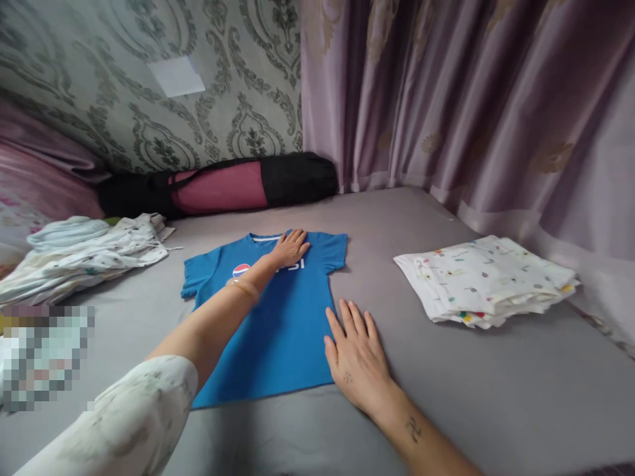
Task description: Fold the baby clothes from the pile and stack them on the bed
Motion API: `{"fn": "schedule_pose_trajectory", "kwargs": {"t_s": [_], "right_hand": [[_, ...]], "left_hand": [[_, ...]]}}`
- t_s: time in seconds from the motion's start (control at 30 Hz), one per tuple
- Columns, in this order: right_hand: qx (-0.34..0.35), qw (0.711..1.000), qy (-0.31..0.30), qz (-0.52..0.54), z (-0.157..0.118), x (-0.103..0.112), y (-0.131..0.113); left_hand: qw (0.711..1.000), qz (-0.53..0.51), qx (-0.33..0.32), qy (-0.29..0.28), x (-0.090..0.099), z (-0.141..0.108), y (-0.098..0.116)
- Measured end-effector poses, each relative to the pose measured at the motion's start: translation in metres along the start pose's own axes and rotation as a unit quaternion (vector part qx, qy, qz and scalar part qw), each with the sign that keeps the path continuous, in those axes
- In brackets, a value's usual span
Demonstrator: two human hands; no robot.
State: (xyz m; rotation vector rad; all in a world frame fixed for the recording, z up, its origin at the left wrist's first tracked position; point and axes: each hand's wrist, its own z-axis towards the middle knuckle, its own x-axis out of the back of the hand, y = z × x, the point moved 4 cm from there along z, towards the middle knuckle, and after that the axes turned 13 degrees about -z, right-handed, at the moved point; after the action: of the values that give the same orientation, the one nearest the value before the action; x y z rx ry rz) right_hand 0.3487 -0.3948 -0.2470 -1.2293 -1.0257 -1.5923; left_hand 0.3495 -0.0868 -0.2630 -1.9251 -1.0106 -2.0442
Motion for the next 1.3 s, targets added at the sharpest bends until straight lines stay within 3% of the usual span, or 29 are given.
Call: {"fn": "schedule_pose_trajectory", "kwargs": {"t_s": [0.13,0.27,0.33,0.43,0.6,0.8,0.97,1.07,1.17,1.3], "right_hand": [[-0.010,1.000,0.019,0.023,0.000,0.004,-0.001],[-0.043,0.995,0.057,0.068,-0.001,0.007,0.005],[-0.076,0.990,0.069,0.096,0.000,0.007,0.010],[-0.117,0.983,0.074,0.121,0.000,0.007,0.018],[-0.124,0.983,0.066,0.118,0.000,0.013,0.018],[-0.114,0.986,0.038,0.115,-0.003,0.018,0.012],[-0.091,0.986,0.025,0.139,-0.005,0.018,0.009],[-0.076,0.982,0.028,0.168,-0.006,0.020,0.007],[-0.060,0.977,0.039,0.199,-0.007,0.024,0.004],[-0.063,0.970,0.044,0.232,-0.008,0.028,0.001]], "left_hand": [[0.999,0.025,0.013,-0.015,0.012,0.000,0.015],[0.998,0.032,-0.002,0.053,0.024,-0.001,0.051],[0.998,0.004,-0.023,0.057,0.023,0.000,0.071],[0.998,-0.044,-0.039,0.017,0.015,0.003,0.096],[0.999,-0.046,0.024,-0.009,0.005,0.007,0.114],[0.995,-0.046,0.091,0.003,0.000,0.010,0.125],[0.993,-0.054,0.104,0.020,-0.006,0.015,0.130],[0.986,-0.111,0.112,0.053,-0.004,0.017,0.123],[0.963,-0.213,0.146,0.072,0.004,0.019,0.106],[0.904,-0.375,0.191,0.074,0.020,0.018,0.080]]}}
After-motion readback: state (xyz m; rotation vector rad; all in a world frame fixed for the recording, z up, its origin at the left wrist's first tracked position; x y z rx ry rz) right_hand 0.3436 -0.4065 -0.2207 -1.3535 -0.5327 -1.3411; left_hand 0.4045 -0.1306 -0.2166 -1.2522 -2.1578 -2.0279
